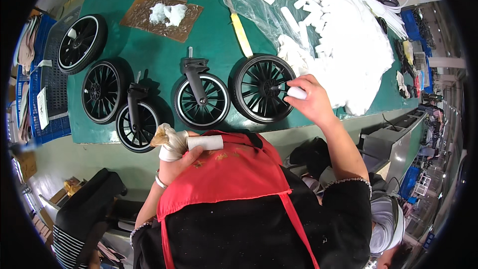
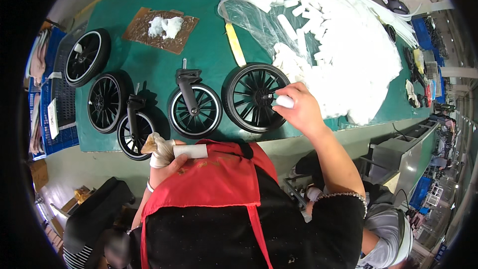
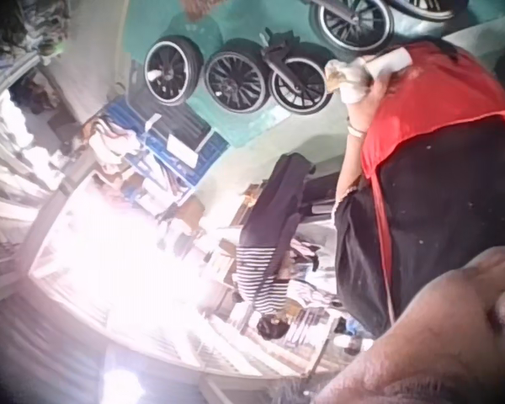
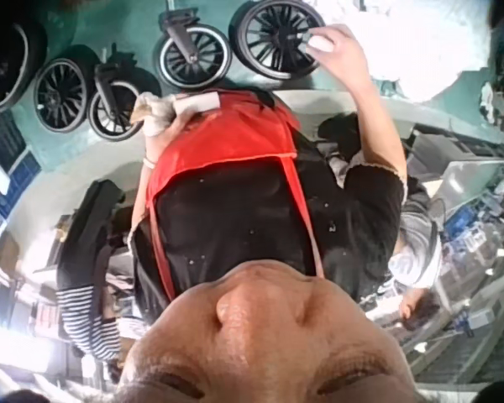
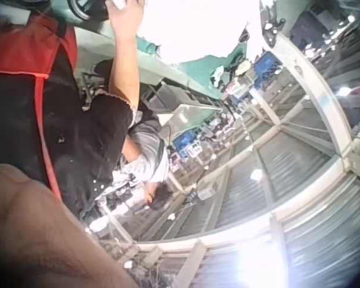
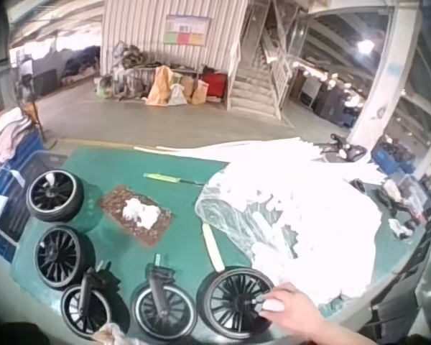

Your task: The person assembles small black wheels by inserting white cylindrical foam pieces into the wheel hubs and attaching them to metal axles. They repeatedly pick up wheels and foam pieces, insert the foam, and place the assembled units on a green workbench.

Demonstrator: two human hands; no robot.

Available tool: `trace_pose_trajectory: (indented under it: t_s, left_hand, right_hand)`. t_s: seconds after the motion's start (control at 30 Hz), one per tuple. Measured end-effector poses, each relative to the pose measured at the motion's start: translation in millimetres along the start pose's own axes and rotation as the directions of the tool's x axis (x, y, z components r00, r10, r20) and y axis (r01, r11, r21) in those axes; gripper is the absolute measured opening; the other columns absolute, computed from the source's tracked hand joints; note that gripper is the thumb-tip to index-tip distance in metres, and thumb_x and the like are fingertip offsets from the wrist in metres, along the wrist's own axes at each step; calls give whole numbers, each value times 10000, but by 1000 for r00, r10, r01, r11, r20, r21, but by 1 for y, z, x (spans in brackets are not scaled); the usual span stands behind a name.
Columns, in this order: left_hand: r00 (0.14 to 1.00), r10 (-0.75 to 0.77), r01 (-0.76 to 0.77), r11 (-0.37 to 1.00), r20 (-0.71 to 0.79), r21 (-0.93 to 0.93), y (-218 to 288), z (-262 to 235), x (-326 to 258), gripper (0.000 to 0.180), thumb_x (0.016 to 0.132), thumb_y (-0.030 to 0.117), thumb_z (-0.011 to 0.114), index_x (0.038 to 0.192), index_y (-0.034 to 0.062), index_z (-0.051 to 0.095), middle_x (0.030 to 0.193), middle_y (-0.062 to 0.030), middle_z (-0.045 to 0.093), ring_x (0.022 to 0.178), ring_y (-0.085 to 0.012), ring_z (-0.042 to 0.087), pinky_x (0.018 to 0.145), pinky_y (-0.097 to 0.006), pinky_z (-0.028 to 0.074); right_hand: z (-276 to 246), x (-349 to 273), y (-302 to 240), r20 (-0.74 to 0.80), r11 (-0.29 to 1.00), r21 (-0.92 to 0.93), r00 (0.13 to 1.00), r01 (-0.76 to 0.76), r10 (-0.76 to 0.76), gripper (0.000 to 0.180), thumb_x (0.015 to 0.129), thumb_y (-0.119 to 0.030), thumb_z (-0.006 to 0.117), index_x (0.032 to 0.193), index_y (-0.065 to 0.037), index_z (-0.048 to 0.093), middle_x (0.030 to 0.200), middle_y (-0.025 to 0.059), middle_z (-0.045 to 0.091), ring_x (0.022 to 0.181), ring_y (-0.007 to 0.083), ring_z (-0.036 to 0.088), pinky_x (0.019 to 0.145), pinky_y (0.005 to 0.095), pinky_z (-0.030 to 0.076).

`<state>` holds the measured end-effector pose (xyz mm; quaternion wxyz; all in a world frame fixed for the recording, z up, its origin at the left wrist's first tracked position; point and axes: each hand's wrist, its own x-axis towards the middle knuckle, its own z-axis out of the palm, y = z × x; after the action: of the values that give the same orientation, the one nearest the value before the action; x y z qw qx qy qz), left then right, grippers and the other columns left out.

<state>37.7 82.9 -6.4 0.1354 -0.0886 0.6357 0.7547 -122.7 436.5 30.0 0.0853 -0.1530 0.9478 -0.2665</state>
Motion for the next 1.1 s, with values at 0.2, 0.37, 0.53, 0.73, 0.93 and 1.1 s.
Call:
trace_pose_trajectory:
  t_s: [0.2, 0.37, 0.53, 0.73, 0.93, 1.1]
  left_hand:
    - [1000, -18, 17, 999, -14, -28, 5, -12, -5, 270, 888, 6, 665, 1125, -59, 553, 923, -62, 654, 772, -84, 613, 740, -214, 491]
    - [999, 16, -16, 1000, -45, -9, -3, -22, -9, 270, 899, 10, 653, 1137, -55, 542, 907, -60, 654, 743, -74, 624, 704, -210, 506]
    - [981, -192, 192, 981, -2, 18, 28, -16, -3, 227, 924, 44, 628, 1128, -23, 553, 866, -45, 653, 697, -74, 638, 601, -216, 532]
    - [999, -44, 45, 985, -6, 169, 22, -8, 11, 217, 874, 91, 714, 1041, 2, 608, 803, -36, 667, 666, -69, 645, 602, -218, 514]
    - [811, 499, 19, 498, -304, 867, 41, -48, 15, 267, 801, 161, 785, 977, 31, 633, 899, -57, 663, 762, -164, 638, 693, -319, 518]
    - [379, 683, 485, 428, -624, 763, 86, -200, -10, 280, 840, 267, 749, 978, 39, 663, 861, -110, 660, 755, -252, 632, 732, -340, 505]
  right_hand:
    - [9, 23, -21, 138, 955, -252, 971, -155, 194, 375, 711, -162, 805, 976, -63, 559, 922, 129, 657, 827, 347, 655, 723, 420, 516]
    - [25, 36, -18, 199, 904, -427, 974, -9, 104, 388, 713, -173, 804, 944, -58, 515, 874, 145, 661, 803, 370, 647, 697, 443, 502]
    - [39, 50, -7, 305, 875, -458, 952, 160, -14, 416, 703, -231, 813, 919, -66, 498, 802, 146, 655, 807, 380, 649, 669, 481, 491]
    - [50, 68, -1, 443, 900, -388, 896, 200, -8, 346, 756, -240, 787, 904, -27, 559, 780, 167, 670, 783, 380, 660, 677, 472, 511]
    - [47, 69, -5, 390, 949, -255, 918, 185, -74, 322, 828, -347, 726, 857, -51, 601, 795, 135, 674, 755, 348, 658, 656, 439, 505]
    - [38, 59, -36, -36, 943, -232, 966, 240, -254, 272, 829, -205, 726, 1022, -43, 624, 1026, 126, 644, 953, 346, 606, 804, 424, 486]
